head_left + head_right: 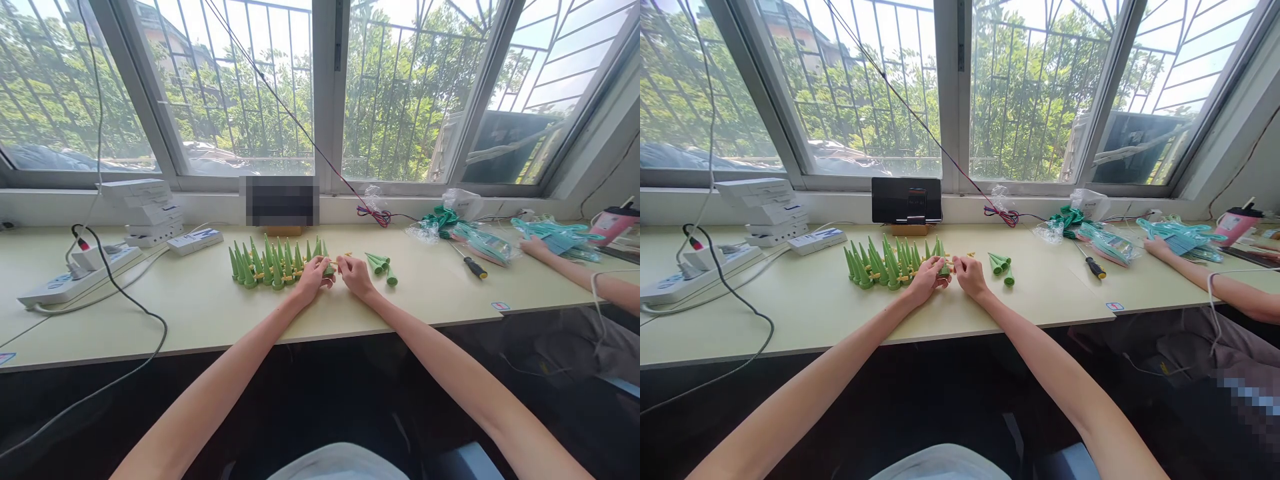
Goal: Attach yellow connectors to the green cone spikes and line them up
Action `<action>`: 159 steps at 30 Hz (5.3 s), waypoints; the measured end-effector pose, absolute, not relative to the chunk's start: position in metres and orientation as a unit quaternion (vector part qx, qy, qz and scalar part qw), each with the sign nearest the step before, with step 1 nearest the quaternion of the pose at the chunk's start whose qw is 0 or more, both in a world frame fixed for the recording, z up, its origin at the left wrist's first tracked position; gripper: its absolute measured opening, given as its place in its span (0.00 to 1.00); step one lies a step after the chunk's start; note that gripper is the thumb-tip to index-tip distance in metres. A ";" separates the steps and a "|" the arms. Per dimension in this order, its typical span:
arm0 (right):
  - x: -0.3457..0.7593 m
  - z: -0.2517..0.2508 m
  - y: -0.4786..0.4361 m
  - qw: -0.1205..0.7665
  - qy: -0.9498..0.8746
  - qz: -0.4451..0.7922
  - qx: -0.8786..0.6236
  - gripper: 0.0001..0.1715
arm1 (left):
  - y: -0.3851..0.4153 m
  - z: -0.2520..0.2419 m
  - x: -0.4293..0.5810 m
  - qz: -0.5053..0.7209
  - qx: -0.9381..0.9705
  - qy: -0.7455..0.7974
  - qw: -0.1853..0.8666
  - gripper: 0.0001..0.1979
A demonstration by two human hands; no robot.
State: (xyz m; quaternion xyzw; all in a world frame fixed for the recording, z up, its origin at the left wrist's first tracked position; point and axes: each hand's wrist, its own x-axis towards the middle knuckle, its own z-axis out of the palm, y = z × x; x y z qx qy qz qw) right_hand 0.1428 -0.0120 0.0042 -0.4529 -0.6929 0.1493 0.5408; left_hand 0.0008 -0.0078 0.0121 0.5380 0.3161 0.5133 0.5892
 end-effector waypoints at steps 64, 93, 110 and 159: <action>0.143 -0.002 -0.018 0.482 -0.756 0.067 -0.438 0.23 | -0.018 0.020 0.000 0.471 0.541 0.326 0.615 0.17; 0.148 -0.007 -0.011 0.469 -0.782 0.070 -0.403 0.19 | -0.014 0.015 0.000 0.458 0.548 0.353 0.604 0.15; 0.146 -0.005 -0.014 0.469 -0.786 0.071 -0.397 0.20 | -0.014 0.016 0.001 0.459 0.545 0.353 0.606 0.12; 0.145 0.000 -0.018 0.433 -0.799 0.084 -0.409 0.22 | -0.010 0.011 0.000 0.468 0.555 0.344 0.596 0.16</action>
